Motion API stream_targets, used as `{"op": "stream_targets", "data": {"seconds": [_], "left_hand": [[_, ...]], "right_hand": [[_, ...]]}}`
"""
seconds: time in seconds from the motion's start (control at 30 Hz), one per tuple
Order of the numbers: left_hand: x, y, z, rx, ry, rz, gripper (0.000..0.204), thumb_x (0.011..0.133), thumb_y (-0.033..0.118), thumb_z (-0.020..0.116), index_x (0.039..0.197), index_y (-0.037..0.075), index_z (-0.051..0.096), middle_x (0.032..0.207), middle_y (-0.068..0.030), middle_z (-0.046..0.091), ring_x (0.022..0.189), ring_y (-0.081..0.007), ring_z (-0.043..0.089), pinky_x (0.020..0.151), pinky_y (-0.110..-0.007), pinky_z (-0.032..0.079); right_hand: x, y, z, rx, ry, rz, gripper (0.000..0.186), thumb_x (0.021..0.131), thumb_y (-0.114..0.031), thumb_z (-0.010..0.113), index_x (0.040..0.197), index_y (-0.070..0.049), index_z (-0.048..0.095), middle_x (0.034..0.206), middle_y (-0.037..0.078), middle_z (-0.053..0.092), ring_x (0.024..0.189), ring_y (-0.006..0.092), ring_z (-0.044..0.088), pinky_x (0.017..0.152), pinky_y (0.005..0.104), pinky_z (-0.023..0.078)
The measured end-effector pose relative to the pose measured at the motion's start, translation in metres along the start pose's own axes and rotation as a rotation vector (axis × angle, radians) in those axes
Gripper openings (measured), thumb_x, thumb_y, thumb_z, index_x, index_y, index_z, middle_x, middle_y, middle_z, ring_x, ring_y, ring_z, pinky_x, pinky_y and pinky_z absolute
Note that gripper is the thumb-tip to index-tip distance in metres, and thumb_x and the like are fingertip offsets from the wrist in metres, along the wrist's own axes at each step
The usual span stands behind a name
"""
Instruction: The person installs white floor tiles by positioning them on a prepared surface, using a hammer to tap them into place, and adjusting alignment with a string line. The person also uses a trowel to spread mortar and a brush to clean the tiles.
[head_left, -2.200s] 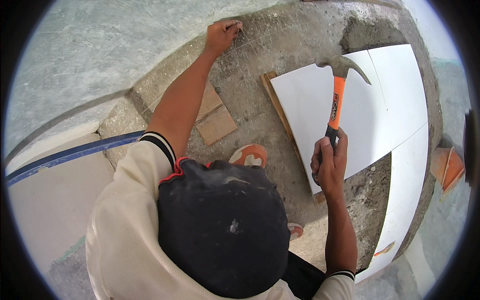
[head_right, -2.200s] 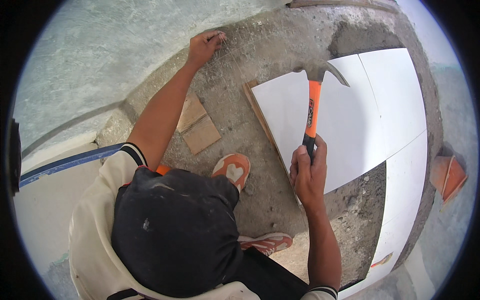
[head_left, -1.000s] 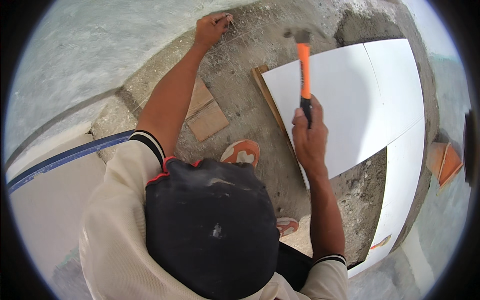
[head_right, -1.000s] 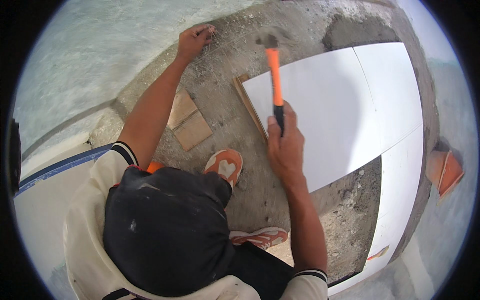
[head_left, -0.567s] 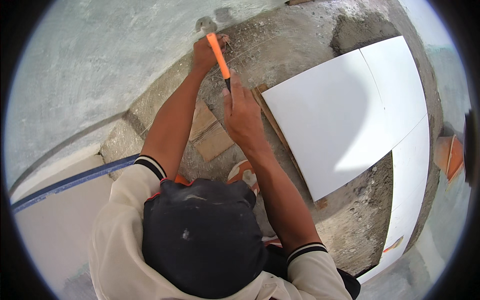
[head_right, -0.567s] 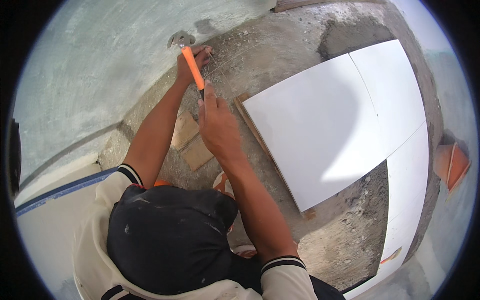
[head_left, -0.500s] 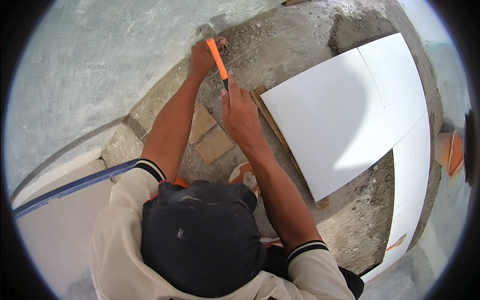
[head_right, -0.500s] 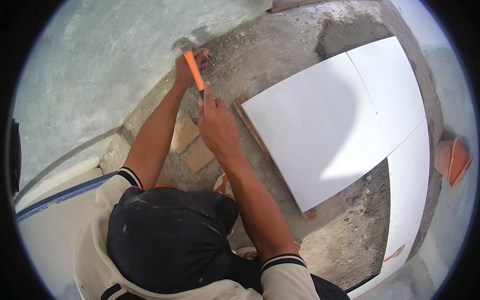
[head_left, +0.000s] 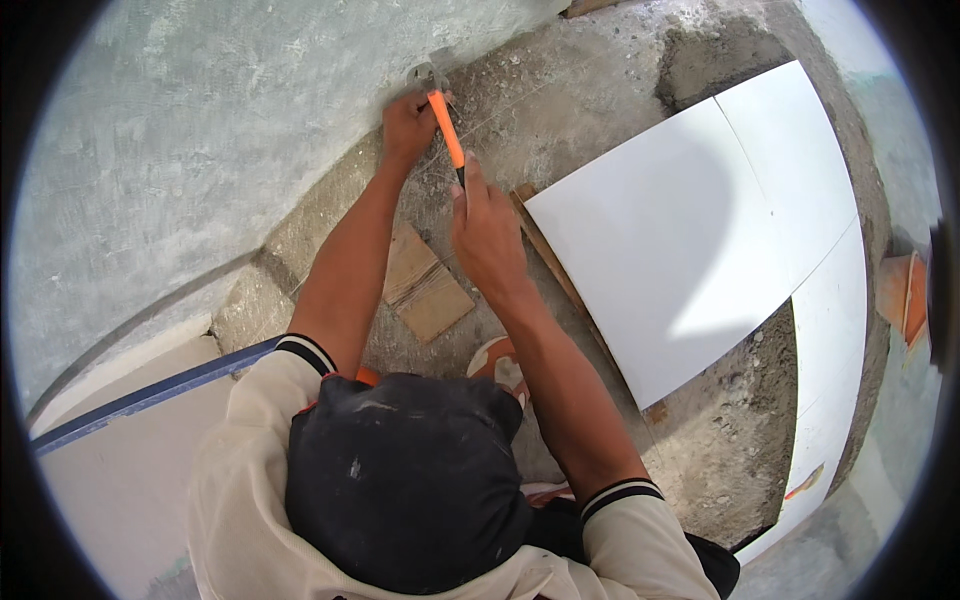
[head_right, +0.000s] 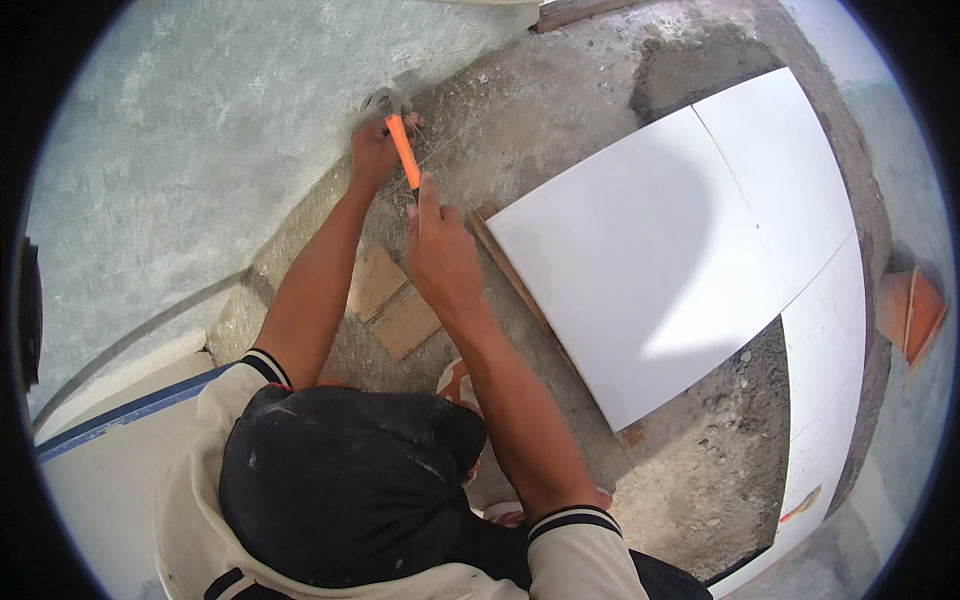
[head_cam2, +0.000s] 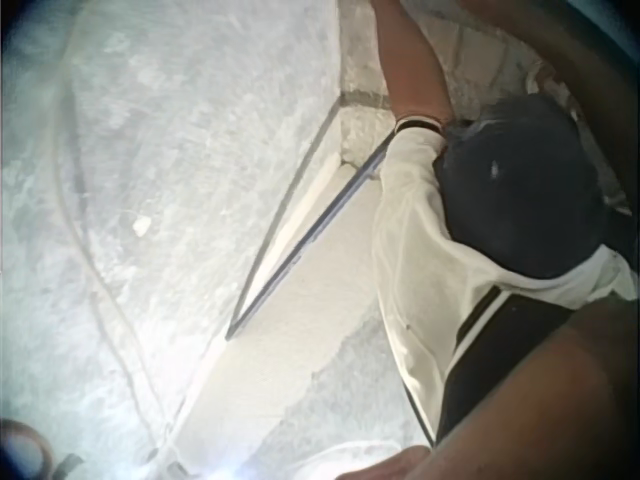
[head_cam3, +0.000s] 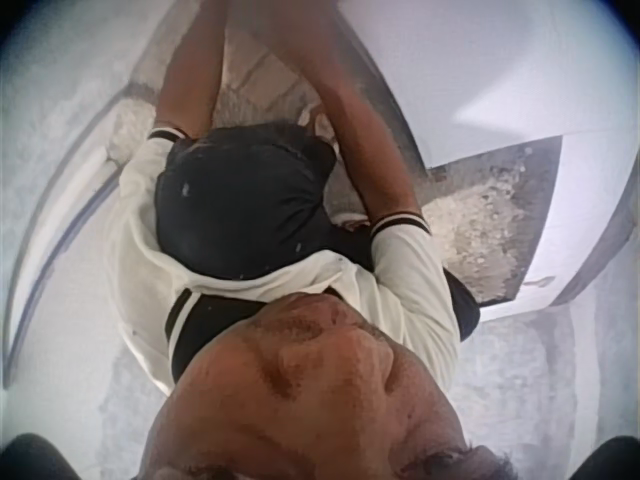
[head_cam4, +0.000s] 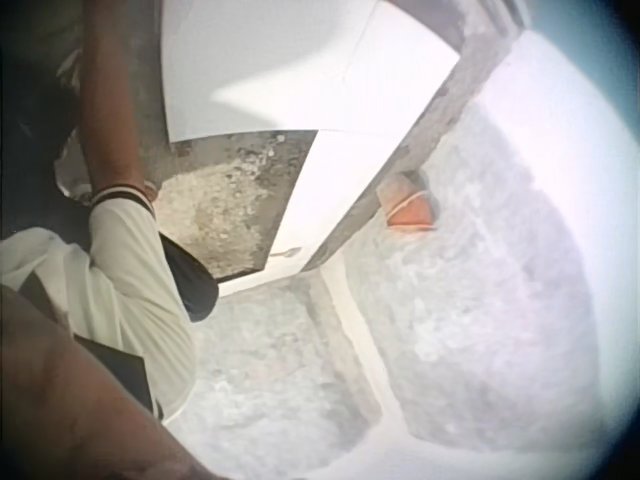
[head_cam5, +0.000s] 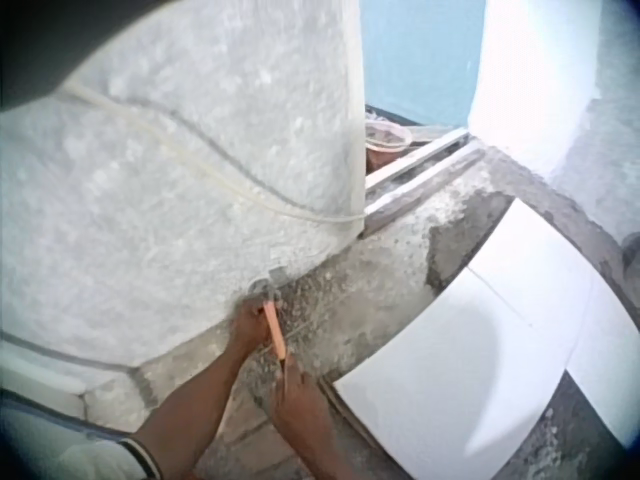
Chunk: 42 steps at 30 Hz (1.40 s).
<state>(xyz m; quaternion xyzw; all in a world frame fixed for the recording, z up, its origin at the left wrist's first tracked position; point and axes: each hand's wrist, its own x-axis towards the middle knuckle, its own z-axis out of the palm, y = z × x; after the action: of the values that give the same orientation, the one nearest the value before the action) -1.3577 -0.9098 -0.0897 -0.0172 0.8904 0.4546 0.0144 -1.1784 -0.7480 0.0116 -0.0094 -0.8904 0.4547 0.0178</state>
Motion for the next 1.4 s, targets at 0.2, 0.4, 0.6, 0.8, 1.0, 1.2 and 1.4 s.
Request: {"op": "stream_targets", "data": {"seconds": [0.2,0.4,0.6,0.8,1.0,1.2,1.4], "left_hand": [[-0.003,-0.007,0.013,-0.479,0.052,-0.065,0.025,0.094,0.018,0.078,0.105,-0.003,0.077,0.1,-0.0108,0.077,0.077,-0.0132,0.073,0.069,-0.029,0.062],[-0.012,0.008,-0.001,-0.067,0.04,0.093,0.023,0.097,0.02,0.073,0.11,0.002,0.079,0.093,-0.0085,0.078,0.077,-0.0127,0.073,0.068,-0.029,0.06],[-0.009,0.002,0.011,-0.347,0.078,-0.018,0.021,0.095,0.014,0.075,0.105,-0.004,0.078,0.087,-0.0087,0.077,0.074,-0.0115,0.072,0.066,-0.024,0.058],[-0.008,0.0,0.005,-0.121,0.061,-0.011,0.02,0.096,0.02,0.073,0.107,0.005,0.081,0.085,-0.0067,0.077,0.071,-0.0107,0.068,0.065,-0.029,0.055],[-0.01,0.006,0.002,-0.198,0.021,-0.011,0.03,0.098,0.022,0.073,0.116,-0.001,0.076,0.099,-0.0075,0.078,0.085,-0.0128,0.073,0.075,-0.027,0.062],[-0.011,0.009,0.007,-0.336,0.021,-0.11,0.024,0.099,0.019,0.071,0.11,0.0,0.078,0.109,-0.0082,0.077,0.1,-0.0132,0.072,0.08,-0.026,0.063],[-0.017,0.002,0.0,-0.025,0.057,0.098,0.021,0.098,0.019,0.071,0.111,0.004,0.079,0.098,-0.0058,0.079,0.08,-0.0142,0.074,0.072,-0.028,0.059]], "right_hand": [[-0.015,-0.014,-0.002,0.245,0.158,-0.213,0.051,0.106,-0.018,0.055,0.152,0.001,0.044,0.092,0.026,0.065,0.08,0.0421,0.066,0.066,0.0499,0.051],[0.004,-0.006,-0.003,0.028,-0.035,0.096,0.051,0.107,-0.018,0.055,0.153,0.0,0.043,0.1,0.028,0.066,0.085,0.0418,0.067,0.068,0.0516,0.052],[-0.011,-0.018,-0.005,0.239,0.204,-0.197,0.05,0.106,-0.017,0.056,0.152,0.001,0.045,0.093,0.026,0.067,0.079,0.0427,0.067,0.067,0.0514,0.051],[-0.002,-0.013,0.002,0.167,0.103,-0.038,0.05,0.105,-0.014,0.057,0.151,0.001,0.045,0.093,0.026,0.067,0.082,0.045,0.066,0.069,0.0513,0.051],[-0.006,-0.016,-0.009,0.208,0.071,-0.054,0.05,0.105,-0.014,0.057,0.151,0.001,0.046,0.1,0.029,0.068,0.087,0.0457,0.067,0.074,0.0502,0.052],[-0.009,-0.028,-0.01,0.295,0.135,-0.217,0.051,0.106,-0.018,0.057,0.153,-0.002,0.045,0.104,0.028,0.067,0.089,0.0432,0.068,0.074,0.0488,0.053],[0.008,-0.014,-0.01,0.167,-0.063,0.076,0.052,0.106,-0.02,0.056,0.153,-0.002,0.043,0.097,0.024,0.067,0.081,0.0414,0.068,0.069,0.0484,0.053]]}}
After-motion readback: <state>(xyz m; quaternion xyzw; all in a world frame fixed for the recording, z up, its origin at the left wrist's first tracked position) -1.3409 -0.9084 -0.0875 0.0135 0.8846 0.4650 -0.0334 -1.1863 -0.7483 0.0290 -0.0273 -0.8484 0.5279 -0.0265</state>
